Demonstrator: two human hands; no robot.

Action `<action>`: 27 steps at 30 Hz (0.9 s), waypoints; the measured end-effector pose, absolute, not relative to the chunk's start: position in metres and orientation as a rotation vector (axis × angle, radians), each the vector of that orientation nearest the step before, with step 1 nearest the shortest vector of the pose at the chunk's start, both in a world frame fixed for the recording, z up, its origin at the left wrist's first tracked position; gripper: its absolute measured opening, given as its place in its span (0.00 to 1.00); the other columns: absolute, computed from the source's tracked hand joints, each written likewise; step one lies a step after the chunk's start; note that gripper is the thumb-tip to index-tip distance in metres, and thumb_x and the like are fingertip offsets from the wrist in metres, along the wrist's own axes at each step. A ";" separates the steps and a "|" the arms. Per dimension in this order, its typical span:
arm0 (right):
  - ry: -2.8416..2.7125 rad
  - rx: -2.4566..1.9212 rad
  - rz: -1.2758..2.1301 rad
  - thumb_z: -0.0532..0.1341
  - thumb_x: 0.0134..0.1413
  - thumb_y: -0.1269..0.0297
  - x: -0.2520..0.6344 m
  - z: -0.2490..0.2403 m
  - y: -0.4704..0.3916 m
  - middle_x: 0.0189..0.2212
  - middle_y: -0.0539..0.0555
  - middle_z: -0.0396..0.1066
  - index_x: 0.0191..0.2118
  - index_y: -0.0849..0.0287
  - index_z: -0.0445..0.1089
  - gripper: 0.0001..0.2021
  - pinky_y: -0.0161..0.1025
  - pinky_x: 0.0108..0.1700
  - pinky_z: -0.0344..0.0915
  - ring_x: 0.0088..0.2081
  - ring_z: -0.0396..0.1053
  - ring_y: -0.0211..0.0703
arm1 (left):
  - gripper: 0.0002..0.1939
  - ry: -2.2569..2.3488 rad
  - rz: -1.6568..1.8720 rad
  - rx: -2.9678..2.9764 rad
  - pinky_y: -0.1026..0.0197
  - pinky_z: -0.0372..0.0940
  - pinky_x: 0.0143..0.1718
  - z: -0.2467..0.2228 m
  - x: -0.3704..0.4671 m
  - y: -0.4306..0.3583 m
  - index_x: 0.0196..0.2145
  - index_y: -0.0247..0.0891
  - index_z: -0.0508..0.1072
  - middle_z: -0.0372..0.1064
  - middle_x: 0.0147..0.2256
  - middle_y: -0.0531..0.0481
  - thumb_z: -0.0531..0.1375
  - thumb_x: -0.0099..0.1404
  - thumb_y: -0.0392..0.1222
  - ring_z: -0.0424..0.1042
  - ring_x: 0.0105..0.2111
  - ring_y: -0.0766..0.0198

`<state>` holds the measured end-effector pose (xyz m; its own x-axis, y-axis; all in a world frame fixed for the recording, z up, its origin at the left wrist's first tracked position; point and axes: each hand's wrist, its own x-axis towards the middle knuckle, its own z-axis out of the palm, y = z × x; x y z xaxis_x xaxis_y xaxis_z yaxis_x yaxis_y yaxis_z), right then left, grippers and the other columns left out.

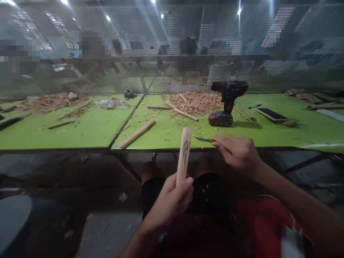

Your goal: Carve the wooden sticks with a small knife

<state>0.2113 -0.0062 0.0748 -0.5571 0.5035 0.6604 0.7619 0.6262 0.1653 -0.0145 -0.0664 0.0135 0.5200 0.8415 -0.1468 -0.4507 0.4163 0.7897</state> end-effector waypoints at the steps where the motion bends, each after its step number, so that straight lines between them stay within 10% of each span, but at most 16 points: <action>1: -2.300 -0.942 -0.569 0.55 0.66 0.66 0.208 0.073 -0.010 0.27 0.54 0.72 0.41 0.63 0.74 0.10 0.36 0.28 0.54 0.26 0.66 0.37 | 0.21 0.591 0.875 0.761 0.73 0.39 0.11 0.013 -0.014 -0.065 0.27 0.41 0.56 0.46 0.15 0.65 0.63 0.63 0.53 0.40 0.12 0.78; 27: -2.465 -0.810 -0.560 0.53 0.68 0.65 0.189 0.062 -0.029 0.23 0.50 0.68 0.35 0.62 0.72 0.13 0.38 0.28 0.50 0.24 0.60 0.36 | 0.21 0.642 0.880 0.794 0.72 0.39 0.12 0.009 -0.013 -0.063 0.28 0.41 0.56 0.46 0.15 0.65 0.63 0.62 0.53 0.42 0.13 0.77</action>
